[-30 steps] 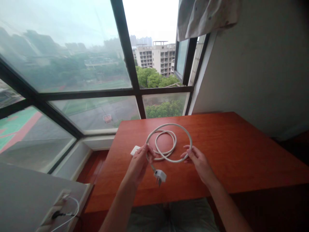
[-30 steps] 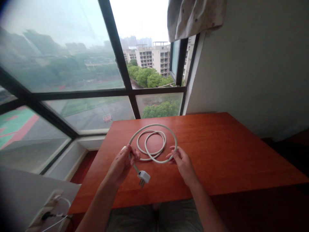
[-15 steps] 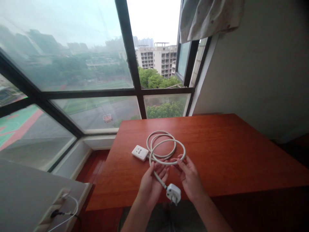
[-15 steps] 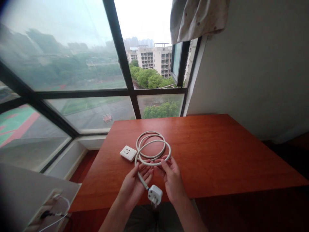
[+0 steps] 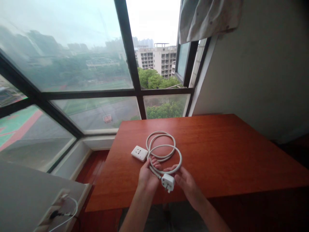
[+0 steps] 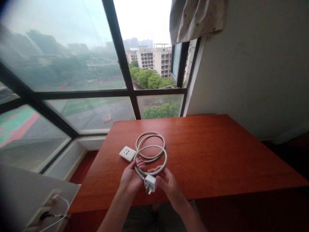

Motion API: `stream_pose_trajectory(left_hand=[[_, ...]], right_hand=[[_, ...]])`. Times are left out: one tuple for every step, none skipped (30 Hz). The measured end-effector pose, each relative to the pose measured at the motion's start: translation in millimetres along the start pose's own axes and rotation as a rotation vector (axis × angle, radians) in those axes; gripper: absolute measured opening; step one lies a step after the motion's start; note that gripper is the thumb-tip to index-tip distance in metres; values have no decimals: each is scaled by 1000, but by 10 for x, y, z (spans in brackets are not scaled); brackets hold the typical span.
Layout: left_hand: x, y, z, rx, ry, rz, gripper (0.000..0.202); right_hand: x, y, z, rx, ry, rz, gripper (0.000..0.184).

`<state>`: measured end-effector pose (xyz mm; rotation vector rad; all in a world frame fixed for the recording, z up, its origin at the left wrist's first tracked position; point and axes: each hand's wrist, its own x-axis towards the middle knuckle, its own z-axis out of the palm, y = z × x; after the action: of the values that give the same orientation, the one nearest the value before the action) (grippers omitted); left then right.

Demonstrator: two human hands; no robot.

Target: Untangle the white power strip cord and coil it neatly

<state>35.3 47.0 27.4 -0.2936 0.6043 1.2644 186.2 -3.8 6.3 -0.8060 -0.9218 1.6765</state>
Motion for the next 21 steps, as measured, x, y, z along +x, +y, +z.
stream_pose_trajectory(left_hand=[[12,3,-3,-7,-5,-4,29],[21,6,-4,-13,-3,-6,29],[28,9,-5,-17,3,-4,29],[33,10,-4,-19,8,0,28],[36,11,-1,-18,10,5,28],[36,9,2,-16,10,11,28],[35,2,5,-12,9,19,28],[31,-10,8,-4,9,27,28],[24,-30,7,9,14,37,28],[16,-58,3,28,23,51,28],[6,-92,-5,51,38,68,27],[-5,-130,-18,77,58,92,25],[-16,-169,-36,103,80,120,23],[-25,-206,-57,126,101,150,21],[-32,-234,-79,144,121,178,19],[-37,-253,-100,159,143,201,18],[-39,-260,-119,170,163,218,17],[-39,-254,-134,177,168,227,17],[-37,-236,-146,180,150,224,18],[-35,-210,-155,182,111,214,18],[-31,-176,-162,184,51,195,16]], right_hand=[[-16,6,-5,1,-42,-18,42],[-29,13,-10,0,-73,-34,46],[-37,21,-14,6,-95,-46,48],[-41,34,-15,17,-106,-54,50],[-41,51,-15,28,-109,-61,51],[-36,74,-13,37,-106,-67,53],[-27,102,-11,43,-99,-71,55],[-13,133,-8,45,-86,-74,56],[4,167,-5,43,-64,-79,55],[23,200,-1,41,-32,-87,52],[42,232,3,42,6,-98,49],[61,261,9,43,43,-109,46],[75,285,16,43,78,-119,45],[85,304,26,41,106,-124,44],[88,319,36,37,125,-120,43],[85,330,48,32,134,-109,44],[77,338,59,29,137,-95,45],[66,342,68,34,136,-74,44],[52,343,76,50,136,-45,42],[39,340,80,71,143,-13,39],[29,332,81,92,160,18,36]])
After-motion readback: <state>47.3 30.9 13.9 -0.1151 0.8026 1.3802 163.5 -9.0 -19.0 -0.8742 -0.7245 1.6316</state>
